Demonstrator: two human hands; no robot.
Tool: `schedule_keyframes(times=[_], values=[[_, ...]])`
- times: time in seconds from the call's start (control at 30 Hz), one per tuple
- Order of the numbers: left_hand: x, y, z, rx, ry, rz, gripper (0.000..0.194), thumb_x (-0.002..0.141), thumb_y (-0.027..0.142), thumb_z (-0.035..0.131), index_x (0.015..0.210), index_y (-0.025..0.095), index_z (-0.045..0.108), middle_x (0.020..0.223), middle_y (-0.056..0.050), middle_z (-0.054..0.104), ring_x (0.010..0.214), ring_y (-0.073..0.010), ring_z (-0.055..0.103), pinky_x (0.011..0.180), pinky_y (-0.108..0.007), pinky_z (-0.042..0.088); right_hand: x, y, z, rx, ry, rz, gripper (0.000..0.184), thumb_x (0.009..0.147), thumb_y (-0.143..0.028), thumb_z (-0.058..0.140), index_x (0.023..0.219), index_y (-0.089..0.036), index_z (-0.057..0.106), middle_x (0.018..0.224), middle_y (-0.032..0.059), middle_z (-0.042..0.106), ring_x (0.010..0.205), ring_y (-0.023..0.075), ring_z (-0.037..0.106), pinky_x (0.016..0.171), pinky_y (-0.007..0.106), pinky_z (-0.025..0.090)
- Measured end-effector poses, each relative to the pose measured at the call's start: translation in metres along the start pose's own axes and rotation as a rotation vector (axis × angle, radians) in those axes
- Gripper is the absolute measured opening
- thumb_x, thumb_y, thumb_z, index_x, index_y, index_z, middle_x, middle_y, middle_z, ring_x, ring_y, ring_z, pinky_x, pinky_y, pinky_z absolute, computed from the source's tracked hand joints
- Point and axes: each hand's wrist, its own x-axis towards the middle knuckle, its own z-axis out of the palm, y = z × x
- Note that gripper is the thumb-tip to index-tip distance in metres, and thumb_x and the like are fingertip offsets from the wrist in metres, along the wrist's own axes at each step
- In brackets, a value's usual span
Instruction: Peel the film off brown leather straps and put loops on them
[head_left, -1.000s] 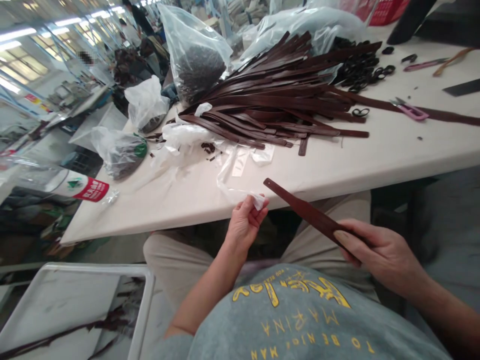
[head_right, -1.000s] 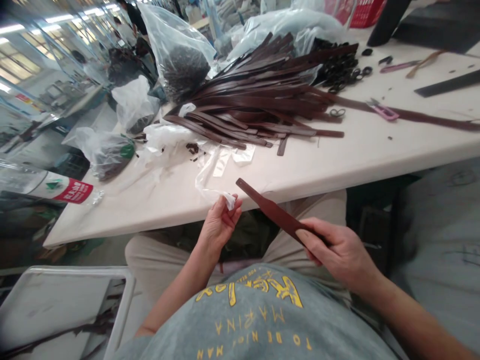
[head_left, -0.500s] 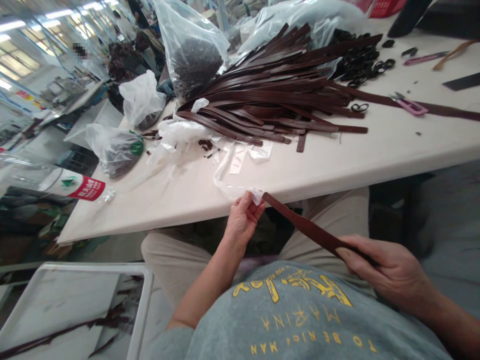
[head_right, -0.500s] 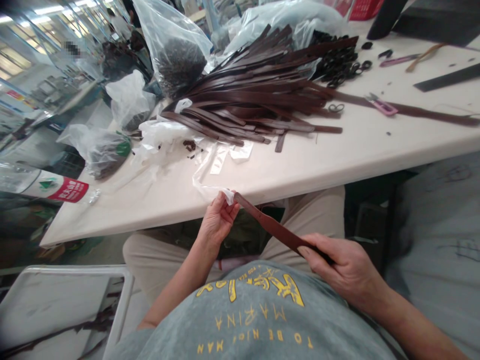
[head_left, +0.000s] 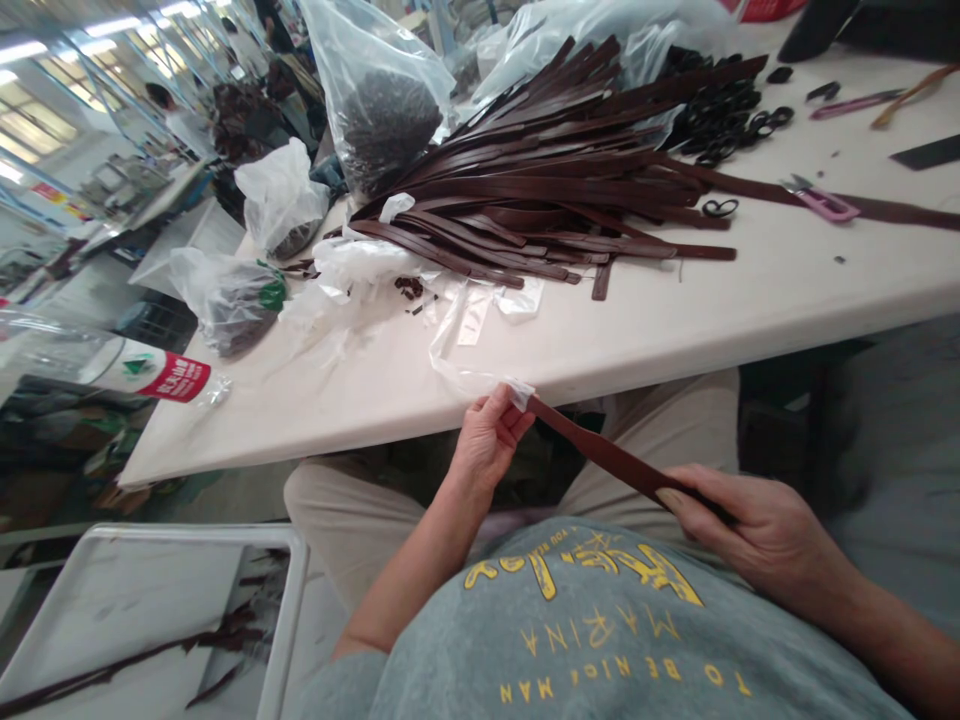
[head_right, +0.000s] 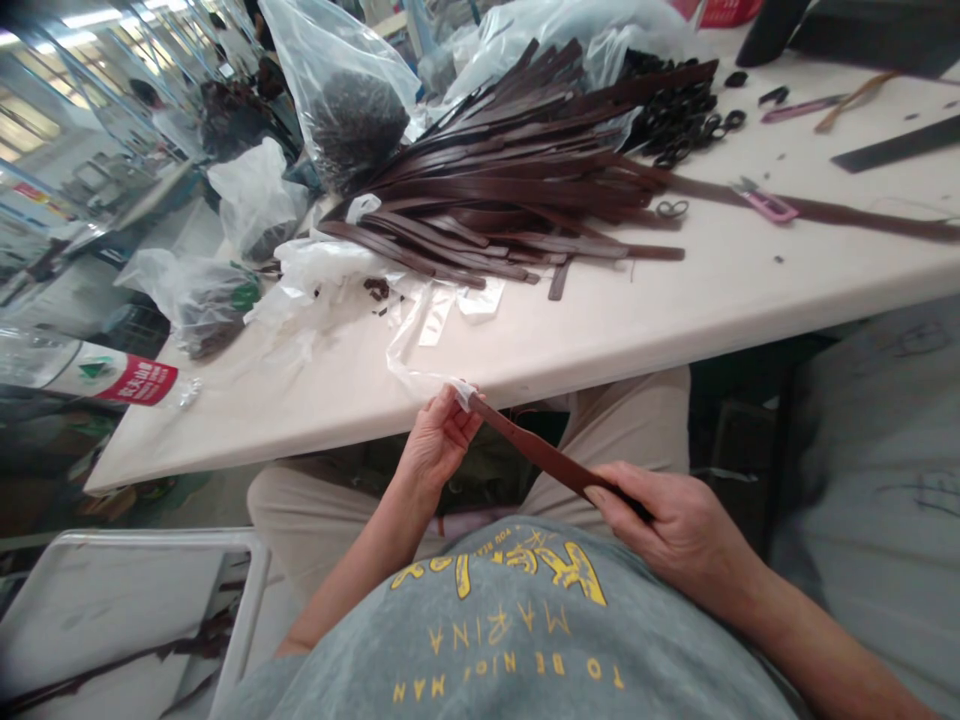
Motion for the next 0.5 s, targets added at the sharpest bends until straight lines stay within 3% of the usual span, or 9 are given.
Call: schedule_keyframes(times=[0.17,0.3,0.43,0.5], values=[[-0.013,-0.026,-0.001,0.14,-0.103,-0.077,0.041,0.052,0.038,0.092,0.074,0.011,0.071,0.075,-0.006,0.073,0.066,-0.0145,0.067,0.065,-0.024,0.053,0.015,-0.005,0.016,0.025,-0.046,0.128,0.025,0.093,-0.035,0.05,0.097,-0.022,0.071,0.065,-0.0006,0.069,0.049,0.0137,0.061,0.047,0.024,0.044],[-0.026,-0.048,-0.002,0.242,-0.209,-0.086,0.038,0.058,0.037,0.089,0.08,0.009,0.076,0.078,-0.008,0.073,0.07,-0.0154,0.065,0.073,-0.027,0.052,0.035,-0.011,0.029,0.137,-0.113,0.211,0.031,0.094,-0.041,0.047,0.088,-0.02,0.068,0.063,0.0005,0.066,0.053,0.0157,0.06,0.051,0.025,0.047],[-0.019,-0.041,-0.012,0.318,-0.21,0.055,0.033,0.068,0.038,0.083,0.083,0.009,0.077,0.08,-0.009,0.074,0.072,-0.0167,0.063,0.078,-0.03,0.05,0.024,0.005,0.019,0.304,-0.36,0.276,0.038,0.09,-0.049,0.051,0.107,-0.021,0.07,0.075,0.0024,0.072,0.063,0.0199,0.067,0.059,0.027,0.055],[-0.014,-0.032,-0.018,0.325,-0.19,0.128,0.033,0.07,0.039,0.081,0.085,0.01,0.078,0.081,-0.01,0.074,0.072,-0.0172,0.063,0.078,-0.031,0.05,0.007,0.025,0.013,0.283,-0.397,0.304,0.04,0.084,-0.054,0.058,0.102,-0.022,0.075,0.079,0.005,0.075,0.074,0.0262,0.071,0.07,0.031,0.058]])
